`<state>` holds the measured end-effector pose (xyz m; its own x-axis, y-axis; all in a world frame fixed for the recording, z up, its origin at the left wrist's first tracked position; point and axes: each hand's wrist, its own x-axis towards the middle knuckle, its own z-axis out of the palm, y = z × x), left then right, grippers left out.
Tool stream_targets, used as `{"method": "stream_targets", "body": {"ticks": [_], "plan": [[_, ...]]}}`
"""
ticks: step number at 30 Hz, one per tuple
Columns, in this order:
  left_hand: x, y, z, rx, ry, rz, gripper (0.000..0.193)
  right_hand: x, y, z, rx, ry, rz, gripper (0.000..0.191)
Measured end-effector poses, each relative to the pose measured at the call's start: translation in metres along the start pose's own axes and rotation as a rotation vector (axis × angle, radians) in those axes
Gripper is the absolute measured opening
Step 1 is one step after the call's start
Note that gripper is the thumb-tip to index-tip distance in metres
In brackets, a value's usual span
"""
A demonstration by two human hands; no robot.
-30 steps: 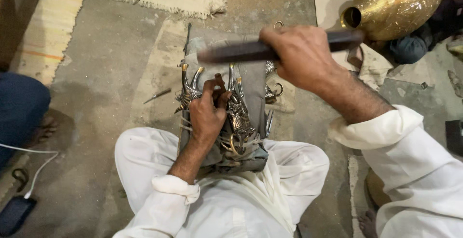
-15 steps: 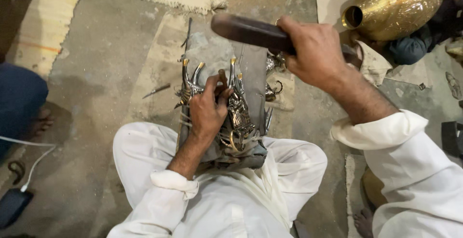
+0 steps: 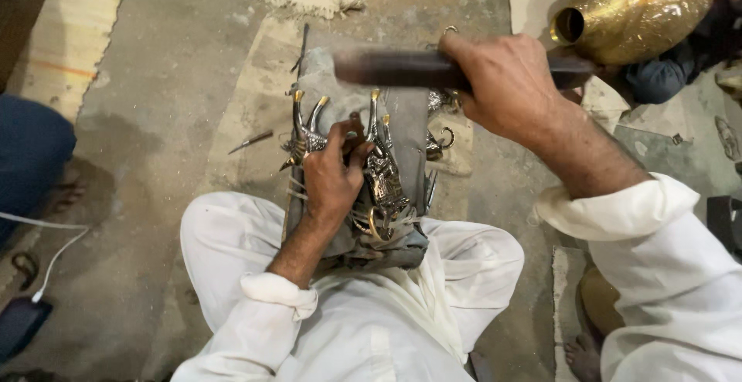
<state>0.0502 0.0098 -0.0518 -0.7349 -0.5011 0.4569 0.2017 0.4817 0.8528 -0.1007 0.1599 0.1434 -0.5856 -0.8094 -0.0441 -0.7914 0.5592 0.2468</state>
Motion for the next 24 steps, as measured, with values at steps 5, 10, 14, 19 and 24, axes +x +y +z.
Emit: {"method": "stream_targets", "body": {"ticks": [5, 10, 14, 19, 24], "plan": [[0.000, -0.005, 0.003, 0.010, -0.049, -0.029, 0.031, 0.001, 0.003, 0.006, 0.068, 0.164, 0.001, 0.022], [0.001, -0.005, 0.002, -0.011, -0.070, -0.051, 0.025, 0.001, 0.004, 0.011, -0.107, 0.014, -0.008, 0.030], [0.000, 0.000, 0.001, 0.021, -0.056, -0.056, 0.027, -0.004, 0.004, 0.010, -0.073, 0.015, -0.033, 0.022], [0.001, 0.004, -0.002, 0.040, -0.075, -0.068, 0.031, -0.009, 0.006, 0.008, 0.037, 0.130, 0.018, 0.020], [0.000, 0.005, -0.003, 0.037, -0.093, -0.148, 0.030, -0.010, 0.008, 0.014, -0.103, 0.050, -0.069, 0.028]]}}
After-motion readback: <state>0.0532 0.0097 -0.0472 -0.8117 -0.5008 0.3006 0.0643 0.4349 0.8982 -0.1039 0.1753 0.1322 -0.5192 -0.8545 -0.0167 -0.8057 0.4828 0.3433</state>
